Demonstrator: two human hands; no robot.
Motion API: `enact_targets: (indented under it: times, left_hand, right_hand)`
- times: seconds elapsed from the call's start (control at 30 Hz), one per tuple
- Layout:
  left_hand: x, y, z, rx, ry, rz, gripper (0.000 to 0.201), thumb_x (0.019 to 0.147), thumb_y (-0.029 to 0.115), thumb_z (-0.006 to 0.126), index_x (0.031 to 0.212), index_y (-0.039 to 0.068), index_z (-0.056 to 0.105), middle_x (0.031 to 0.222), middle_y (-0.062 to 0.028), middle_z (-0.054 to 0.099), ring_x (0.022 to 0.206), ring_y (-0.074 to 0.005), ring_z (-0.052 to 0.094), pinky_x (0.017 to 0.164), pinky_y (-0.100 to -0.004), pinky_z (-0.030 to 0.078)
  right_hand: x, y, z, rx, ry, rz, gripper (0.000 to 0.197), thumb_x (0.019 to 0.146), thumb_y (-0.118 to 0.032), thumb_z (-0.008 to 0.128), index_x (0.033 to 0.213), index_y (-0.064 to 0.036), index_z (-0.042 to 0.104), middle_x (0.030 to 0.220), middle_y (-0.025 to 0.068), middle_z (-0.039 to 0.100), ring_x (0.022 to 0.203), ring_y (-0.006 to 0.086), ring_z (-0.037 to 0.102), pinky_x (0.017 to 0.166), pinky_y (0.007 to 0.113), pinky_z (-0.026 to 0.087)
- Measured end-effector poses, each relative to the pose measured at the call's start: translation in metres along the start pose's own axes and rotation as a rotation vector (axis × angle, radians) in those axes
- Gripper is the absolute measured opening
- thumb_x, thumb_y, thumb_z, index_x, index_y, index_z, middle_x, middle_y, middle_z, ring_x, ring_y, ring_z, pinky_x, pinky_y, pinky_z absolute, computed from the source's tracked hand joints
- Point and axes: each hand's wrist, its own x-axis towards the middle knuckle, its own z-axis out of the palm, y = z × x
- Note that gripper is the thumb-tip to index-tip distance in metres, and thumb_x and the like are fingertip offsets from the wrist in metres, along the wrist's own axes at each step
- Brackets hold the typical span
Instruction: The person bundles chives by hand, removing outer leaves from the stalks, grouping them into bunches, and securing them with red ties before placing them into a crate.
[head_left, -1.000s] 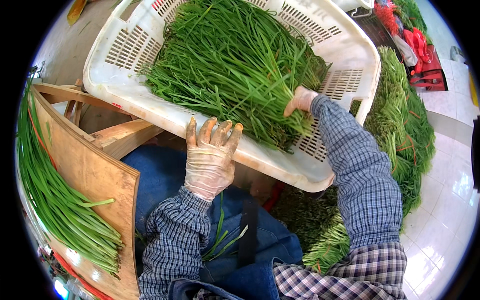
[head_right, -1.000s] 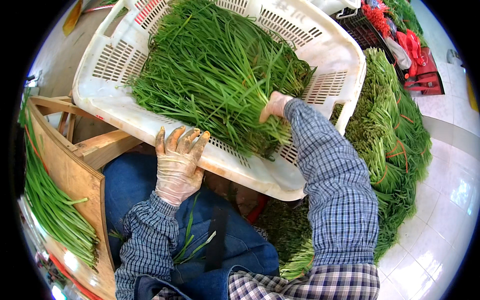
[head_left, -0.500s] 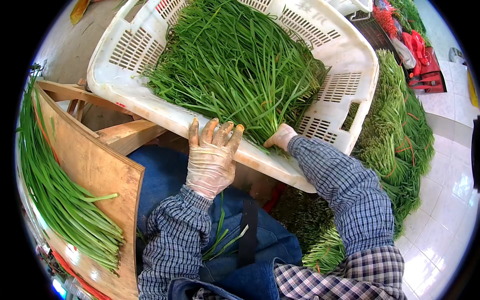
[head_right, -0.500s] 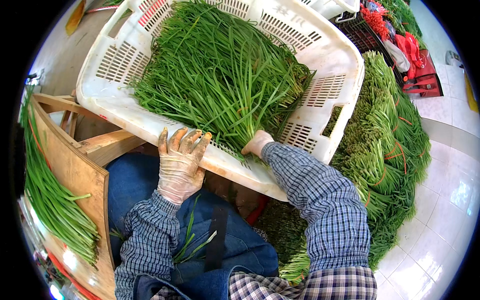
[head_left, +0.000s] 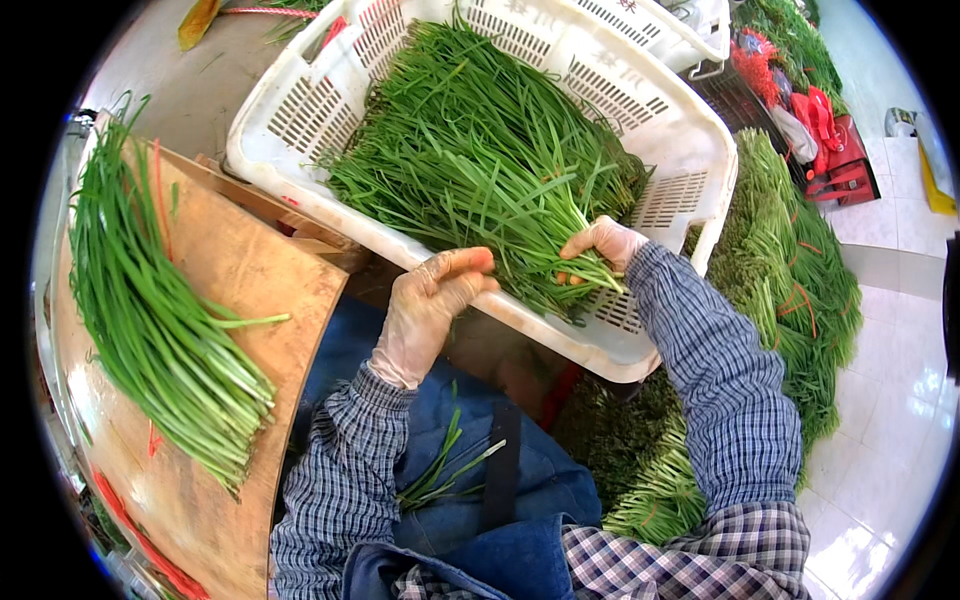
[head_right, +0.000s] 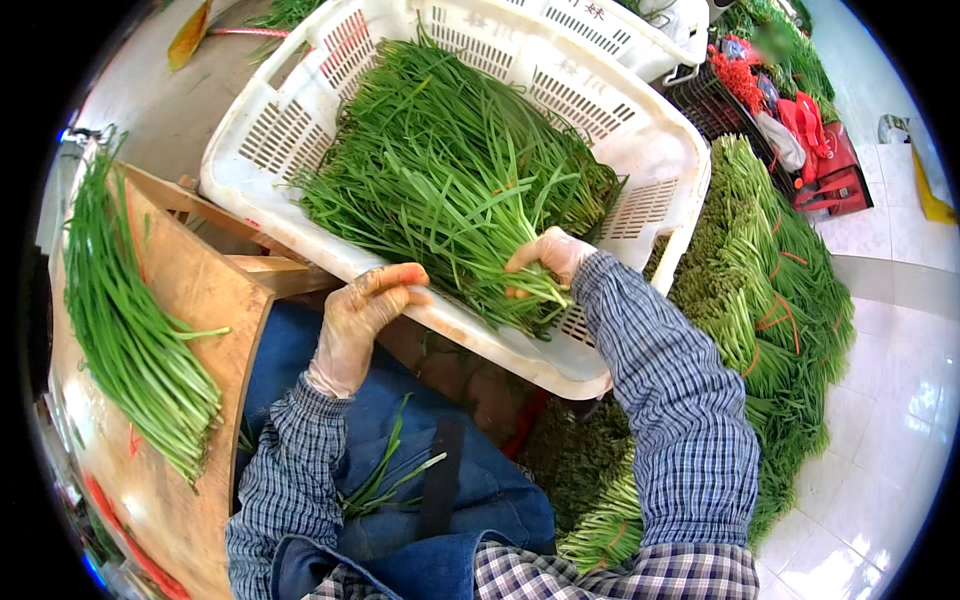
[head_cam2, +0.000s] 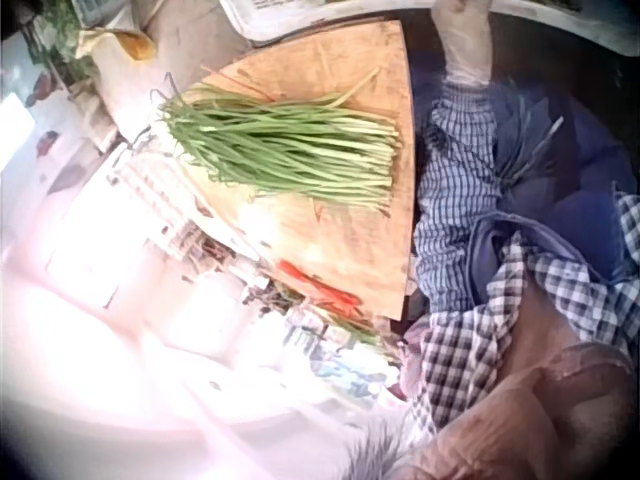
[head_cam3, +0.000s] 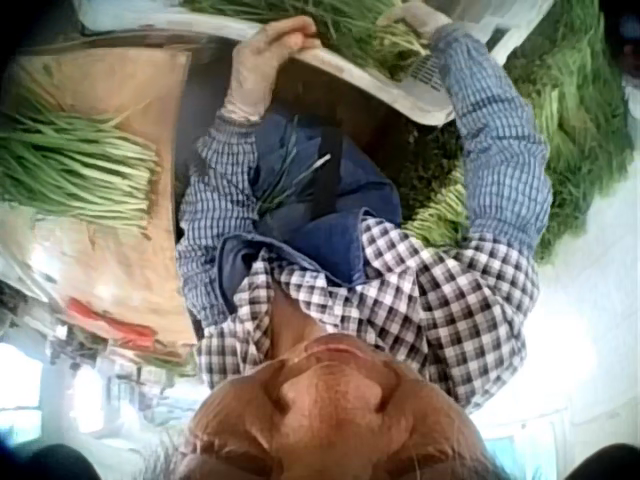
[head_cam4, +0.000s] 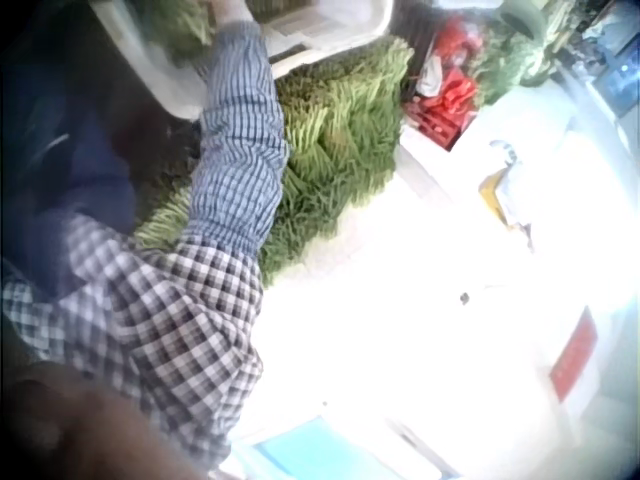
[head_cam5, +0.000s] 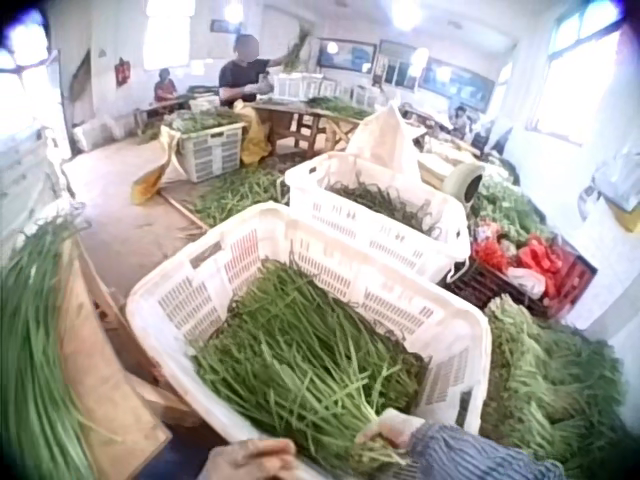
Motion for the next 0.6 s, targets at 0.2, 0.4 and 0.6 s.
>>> enact_targets:
  times: [0.2,0.4,0.6]
  left_hand:
    - [0.003,-0.007,0.029,-0.434,-0.115,-0.637,0.077,0.080,0.054,0.055,0.114,-0.012,0.036,0.102,-0.0271,0.054,0.090,-0.0355,0.060,0.069,-0.0448,0.054]
    - [0.000,-0.006,0.048,-0.507,-0.059,-0.492,0.076,0.078,0.053,0.058,0.122,-0.005,0.038,0.109,-0.0181,0.054,0.096,-0.0305,0.058,0.073,-0.0409,0.052]
    - [-0.029,0.030,0.075,-0.842,-0.047,-0.052,0.046,0.078,0.024,0.066,0.116,0.003,0.050,0.105,-0.0094,0.060,0.095,-0.0216,0.058,0.084,-0.0352,0.047]
  right_hand:
    - [-0.027,0.012,0.053,0.037,0.078,-0.099,0.023,0.073,-0.001,0.059,0.093,0.0108,0.057,0.077,0.0195,0.062,0.057,0.0231,0.063,0.046,0.029,0.053]
    - [-0.104,0.020,0.097,0.044,0.132,-0.169,0.022,0.071,0.000,0.056,0.090,0.0121,0.056,0.074,0.0209,0.061,0.052,0.0226,0.060,0.045,0.028,0.051]
    - [-0.178,0.041,0.161,-0.056,0.230,-0.514,0.032,0.065,0.001,0.061,0.096,0.0088,0.056,0.078,0.0156,0.061,0.058,0.0215,0.060,0.052,0.030,0.051]
